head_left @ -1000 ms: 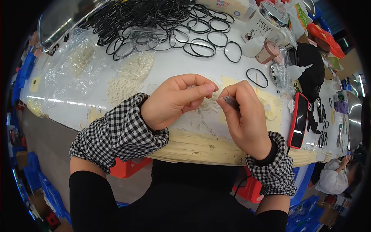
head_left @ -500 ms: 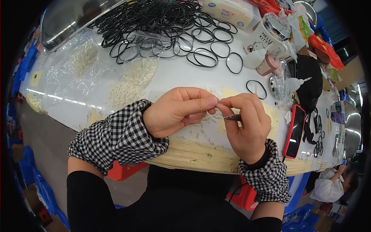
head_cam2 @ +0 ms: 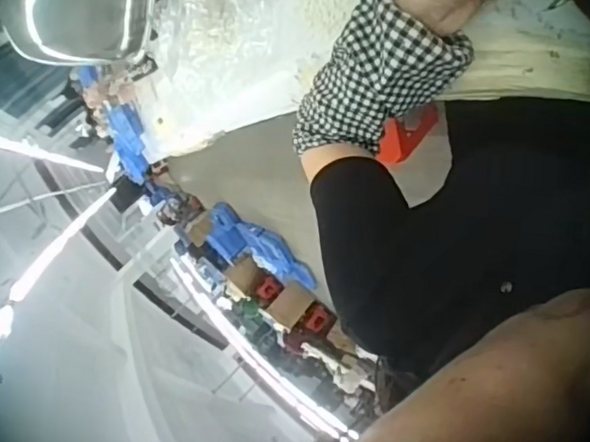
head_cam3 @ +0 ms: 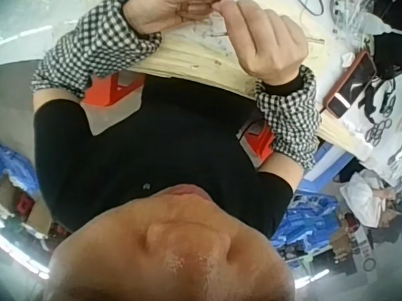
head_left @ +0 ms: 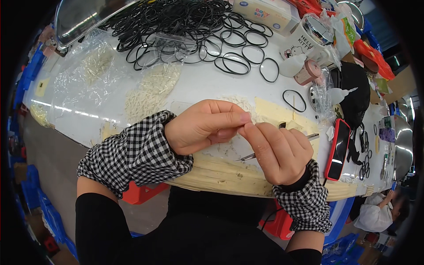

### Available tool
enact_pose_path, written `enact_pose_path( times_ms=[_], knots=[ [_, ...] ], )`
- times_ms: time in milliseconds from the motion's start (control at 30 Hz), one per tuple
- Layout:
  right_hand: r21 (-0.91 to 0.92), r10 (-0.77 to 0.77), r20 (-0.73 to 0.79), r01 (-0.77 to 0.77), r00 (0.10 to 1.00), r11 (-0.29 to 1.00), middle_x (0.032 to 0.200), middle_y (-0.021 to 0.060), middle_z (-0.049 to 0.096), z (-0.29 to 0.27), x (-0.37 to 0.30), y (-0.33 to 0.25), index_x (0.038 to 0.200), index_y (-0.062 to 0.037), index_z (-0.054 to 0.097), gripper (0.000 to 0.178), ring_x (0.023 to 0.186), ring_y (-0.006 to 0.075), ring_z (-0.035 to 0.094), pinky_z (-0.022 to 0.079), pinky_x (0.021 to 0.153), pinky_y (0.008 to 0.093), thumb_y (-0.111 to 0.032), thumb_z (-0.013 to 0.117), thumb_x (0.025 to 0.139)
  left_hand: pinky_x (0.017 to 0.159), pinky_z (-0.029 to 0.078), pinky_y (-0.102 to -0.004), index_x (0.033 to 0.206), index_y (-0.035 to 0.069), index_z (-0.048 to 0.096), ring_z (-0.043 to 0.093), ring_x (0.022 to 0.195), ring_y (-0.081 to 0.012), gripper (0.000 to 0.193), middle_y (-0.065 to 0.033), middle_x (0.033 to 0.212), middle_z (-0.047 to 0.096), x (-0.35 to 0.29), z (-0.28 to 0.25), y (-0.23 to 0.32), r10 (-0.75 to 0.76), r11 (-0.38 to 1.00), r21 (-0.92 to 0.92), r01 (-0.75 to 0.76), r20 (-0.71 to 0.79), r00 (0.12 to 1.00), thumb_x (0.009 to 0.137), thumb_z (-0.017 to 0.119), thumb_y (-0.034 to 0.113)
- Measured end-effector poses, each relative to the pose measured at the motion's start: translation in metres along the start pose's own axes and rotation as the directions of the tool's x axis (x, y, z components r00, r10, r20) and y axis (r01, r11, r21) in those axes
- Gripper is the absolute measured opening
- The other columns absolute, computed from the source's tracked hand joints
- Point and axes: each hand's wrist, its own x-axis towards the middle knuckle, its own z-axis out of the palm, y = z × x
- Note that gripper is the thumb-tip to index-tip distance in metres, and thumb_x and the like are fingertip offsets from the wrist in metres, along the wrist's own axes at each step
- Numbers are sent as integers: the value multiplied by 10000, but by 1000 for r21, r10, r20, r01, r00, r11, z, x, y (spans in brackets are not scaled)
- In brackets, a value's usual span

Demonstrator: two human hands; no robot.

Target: Assembling small plastic toy components into circular frames at a workbench.

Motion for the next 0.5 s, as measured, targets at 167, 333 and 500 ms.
enact_pose_path(
  times_ms=[167,333,500],
  knots=[
    [320,433,162,-462,887,827,717,49,565,-2,8,-3,860,-29,599,264,532,171,525,390,452,282,-240,734,776,603,334,-179,948,45,575,375,636,-33,175,35,778,523,0,0,-2,116,989,99,-111,-49,992,977,523,210],
    [323,516,348,-617,782,717,656,52,540,-4,5,-8,771,-59,511,361,535,206,553,419,459,306,-353,718,802,584,317,-185,948,48,571,365,632,-36,158,30,793,523,1,-1,-3,143,983,111,-146,29,989,980,515,192],
    [333,509,398,-637,763,695,640,42,535,-1,3,-10,757,-65,499,356,532,209,554,411,449,309,-355,696,817,578,313,-186,940,51,565,359,626,-37,145,25,797,521,0,-2,-5,138,985,96,-144,66,988,977,521,184]
  ],
)
